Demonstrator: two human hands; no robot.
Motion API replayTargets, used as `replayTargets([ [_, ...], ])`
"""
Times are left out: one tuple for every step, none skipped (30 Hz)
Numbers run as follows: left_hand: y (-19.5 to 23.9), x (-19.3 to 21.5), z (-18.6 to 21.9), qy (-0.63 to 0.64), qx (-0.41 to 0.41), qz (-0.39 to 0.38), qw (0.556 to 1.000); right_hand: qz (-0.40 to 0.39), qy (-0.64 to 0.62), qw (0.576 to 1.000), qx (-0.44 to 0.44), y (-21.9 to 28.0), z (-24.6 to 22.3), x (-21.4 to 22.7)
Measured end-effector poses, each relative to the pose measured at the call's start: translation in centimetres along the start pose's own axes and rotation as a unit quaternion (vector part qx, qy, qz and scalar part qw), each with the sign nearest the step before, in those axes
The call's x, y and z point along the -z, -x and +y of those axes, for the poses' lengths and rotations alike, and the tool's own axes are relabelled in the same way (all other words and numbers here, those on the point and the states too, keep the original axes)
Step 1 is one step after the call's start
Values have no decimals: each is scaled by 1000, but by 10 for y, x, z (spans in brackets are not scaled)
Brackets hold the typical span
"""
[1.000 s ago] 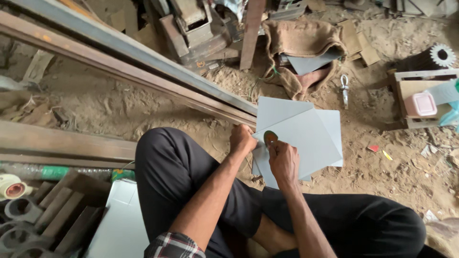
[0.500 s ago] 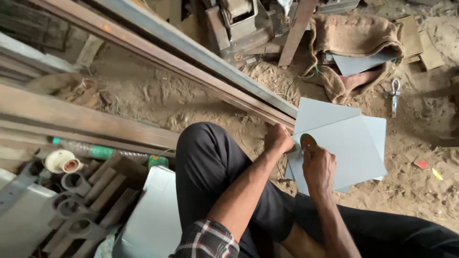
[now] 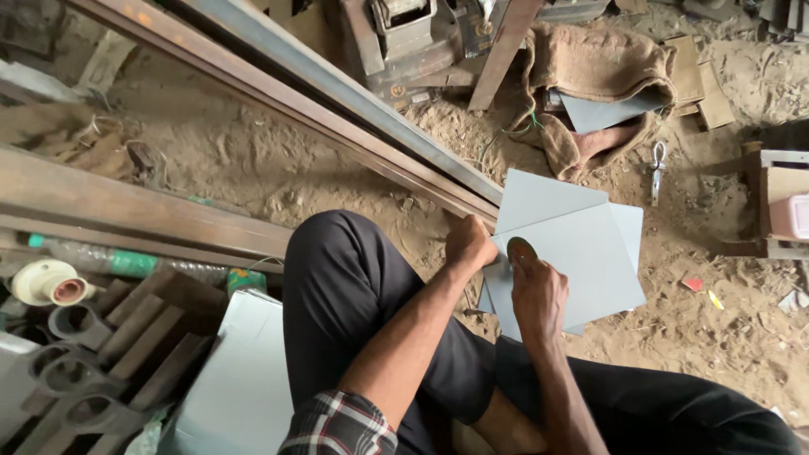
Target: The person handles several small metal sheets, aligning them and using a small abrasive cutting disc to scrape or mark the surface of the sheets.
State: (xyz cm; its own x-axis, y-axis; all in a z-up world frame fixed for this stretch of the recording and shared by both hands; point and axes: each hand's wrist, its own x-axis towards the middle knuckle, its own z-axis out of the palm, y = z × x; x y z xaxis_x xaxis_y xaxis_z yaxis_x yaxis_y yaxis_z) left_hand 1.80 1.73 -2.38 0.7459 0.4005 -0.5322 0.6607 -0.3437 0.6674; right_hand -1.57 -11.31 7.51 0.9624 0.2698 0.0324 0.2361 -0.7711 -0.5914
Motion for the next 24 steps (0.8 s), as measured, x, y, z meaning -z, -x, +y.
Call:
replayTargets([
  [0, 2, 1, 4, 2, -1, 1000, 6, 1, 1000, -1, 1, 1, 1],
  [-2, 3, 3, -7, 9, -8, 1000, 17, 2, 1000, -5, 1, 1, 3],
  [-2, 2, 5, -18, 17, -15, 1000, 19, 4, 1000, -6, -3, -1, 2],
  [-3, 0, 6, -19, 14, -17, 1000, 12, -14, 999, -33, -10, -7, -4],
  [-3, 0, 5, 1, 39, -33, 999, 5, -32, 998, -60, -17, -12, -8],
  [-2, 0, 4, 22, 65, -48, 996, 8, -31, 998, -62, -22, -15, -11],
  [0, 1, 2, 21, 63, -50, 997, -12, 1, 997, -70, -28, -17, -15],
  [4, 1, 1, 14, 28, -3, 1000, -31, 34, 996, -80, -31, -15, -15],
  [6, 2, 3, 6, -9, 43, 999, -29, 37, 996, -81, -28, -11, -13],
  [7, 4, 7, 9, -10, 43, 999, -21, 24, 998, -50, -21, -7, -10],
  [8, 5, 13, -4, 13, 21, 1000, -14, 12, 1000, -19, -15, -2, -6],
  [10, 9, 12, -17, 41, 0, 999, -18, 12, 1000, -18, -6, 2, -4],
  [11, 11, 11, -16, 45, 1, 999, 9, -2, 1000, 11, 3, 5, 0],
  [12, 12, 11, -2, 29, 2, 1000, 36, -15, 998, 39, 8, 7, 3],
  [13, 11, 9, 12, 12, 2, 1000, 32, -14, 999, 40, 8, 7, 3],
  [12, 10, 9, 12, 12, 2, 1000, -17, 23, 999, -33, 4, 4, 3],
  [11, 8, 9, 18, 14, -4, 1000, -67, 60, 990, -105, 1, 2, 3],
  [8, 8, 7, 23, 16, -8, 1000, -66, 58, 991, -104, -1, -1, 5],
  [7, 8, 4, 21, 15, -7, 1000, -49, 62, 995, -63, -2, -3, 6],
  [6, 6, 2, 17, -6, 12, 1000, -31, 69, 997, -21, -4, -3, 9],
  [5, 5, 2, 12, -27, 30, 999, -30, 69, 997, -20, -6, -3, 11],
  [4, 3, 4, 15, -29, 30, 999, -52, 62, 996, -50, -9, -1, 13],
  [2, 4, 5, 10, 6, 7, 1000, -74, 54, 993, -79, -11, 1, 15],
  [1, 5, 5, 5, 44, -15, 999, -76, 55, 993, -77, -11, 3, 15],
])
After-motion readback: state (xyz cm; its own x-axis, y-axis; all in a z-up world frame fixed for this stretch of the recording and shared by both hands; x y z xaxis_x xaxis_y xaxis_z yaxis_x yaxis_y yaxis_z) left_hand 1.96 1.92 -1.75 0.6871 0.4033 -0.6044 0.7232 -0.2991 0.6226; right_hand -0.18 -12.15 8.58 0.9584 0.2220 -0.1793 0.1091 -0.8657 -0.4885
